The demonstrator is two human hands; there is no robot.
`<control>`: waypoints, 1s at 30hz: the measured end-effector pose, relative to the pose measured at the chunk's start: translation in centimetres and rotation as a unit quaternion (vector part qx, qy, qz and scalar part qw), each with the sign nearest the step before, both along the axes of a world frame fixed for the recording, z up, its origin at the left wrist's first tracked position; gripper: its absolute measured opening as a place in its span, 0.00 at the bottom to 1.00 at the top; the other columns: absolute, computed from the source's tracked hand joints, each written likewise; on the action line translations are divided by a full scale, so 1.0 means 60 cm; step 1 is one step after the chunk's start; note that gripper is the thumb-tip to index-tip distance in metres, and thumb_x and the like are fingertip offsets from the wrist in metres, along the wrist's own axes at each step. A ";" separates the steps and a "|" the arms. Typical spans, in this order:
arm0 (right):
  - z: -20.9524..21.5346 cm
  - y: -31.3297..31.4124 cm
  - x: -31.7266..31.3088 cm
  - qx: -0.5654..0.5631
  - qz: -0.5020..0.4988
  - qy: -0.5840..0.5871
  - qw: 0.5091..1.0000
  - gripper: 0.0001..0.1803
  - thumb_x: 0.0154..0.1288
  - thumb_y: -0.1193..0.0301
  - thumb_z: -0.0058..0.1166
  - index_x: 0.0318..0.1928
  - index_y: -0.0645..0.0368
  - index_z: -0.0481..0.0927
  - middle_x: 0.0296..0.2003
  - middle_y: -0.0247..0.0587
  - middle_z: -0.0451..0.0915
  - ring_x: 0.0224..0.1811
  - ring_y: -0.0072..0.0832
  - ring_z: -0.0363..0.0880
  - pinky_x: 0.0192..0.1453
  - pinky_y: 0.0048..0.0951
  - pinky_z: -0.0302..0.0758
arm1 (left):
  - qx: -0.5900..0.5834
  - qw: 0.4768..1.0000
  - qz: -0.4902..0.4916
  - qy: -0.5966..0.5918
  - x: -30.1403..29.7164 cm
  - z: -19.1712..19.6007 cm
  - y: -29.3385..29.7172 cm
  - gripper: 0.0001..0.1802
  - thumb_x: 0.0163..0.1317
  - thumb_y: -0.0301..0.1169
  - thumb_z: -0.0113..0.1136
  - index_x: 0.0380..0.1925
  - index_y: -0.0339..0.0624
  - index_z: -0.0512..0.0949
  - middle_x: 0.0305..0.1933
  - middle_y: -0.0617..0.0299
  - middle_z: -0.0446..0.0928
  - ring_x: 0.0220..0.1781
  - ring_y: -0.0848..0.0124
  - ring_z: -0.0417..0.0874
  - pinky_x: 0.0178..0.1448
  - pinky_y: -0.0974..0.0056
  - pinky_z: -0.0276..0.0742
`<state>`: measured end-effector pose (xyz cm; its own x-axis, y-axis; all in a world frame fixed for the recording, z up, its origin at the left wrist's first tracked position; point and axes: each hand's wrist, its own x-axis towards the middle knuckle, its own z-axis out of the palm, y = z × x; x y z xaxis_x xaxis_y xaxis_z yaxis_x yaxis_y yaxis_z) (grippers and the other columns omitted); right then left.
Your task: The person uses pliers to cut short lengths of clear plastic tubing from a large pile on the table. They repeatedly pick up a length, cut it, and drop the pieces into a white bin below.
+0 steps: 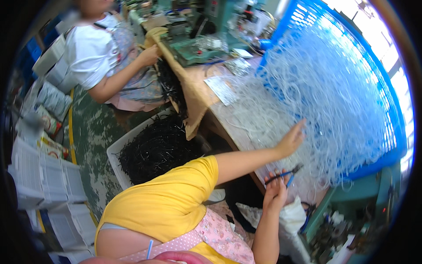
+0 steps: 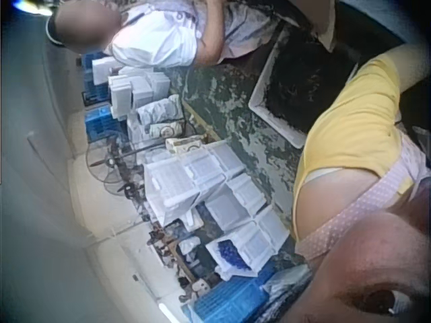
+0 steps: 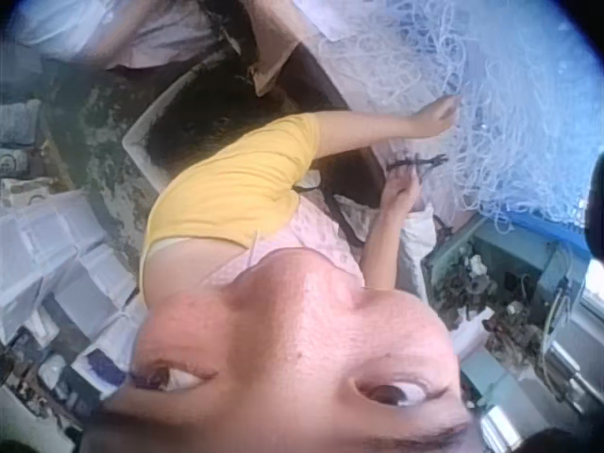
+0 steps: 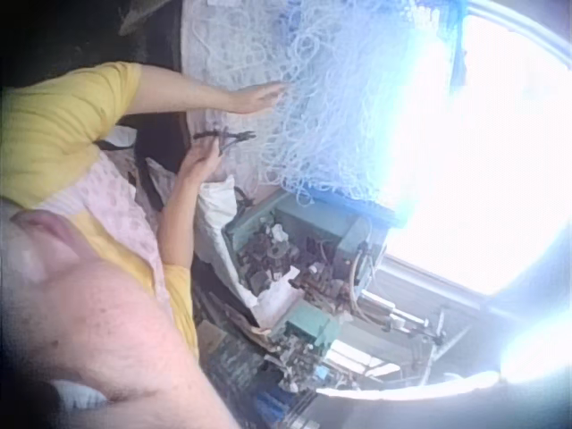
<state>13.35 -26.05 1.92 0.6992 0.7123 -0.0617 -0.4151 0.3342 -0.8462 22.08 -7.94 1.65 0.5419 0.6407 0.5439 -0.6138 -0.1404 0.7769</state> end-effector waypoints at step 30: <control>-0.007 0.104 -0.004 0.011 -0.064 -0.031 0.997 0.29 0.68 0.64 0.44 0.68 0.56 0.60 0.62 0.49 0.61 0.60 0.38 0.65 0.61 0.39 0.66 | -0.315 0.911 -0.264 -0.019 -0.137 0.000 0.038 0.32 0.70 0.54 0.44 0.61 0.37 0.63 0.52 0.54 0.71 0.39 0.68 0.79 0.45 0.63 0.80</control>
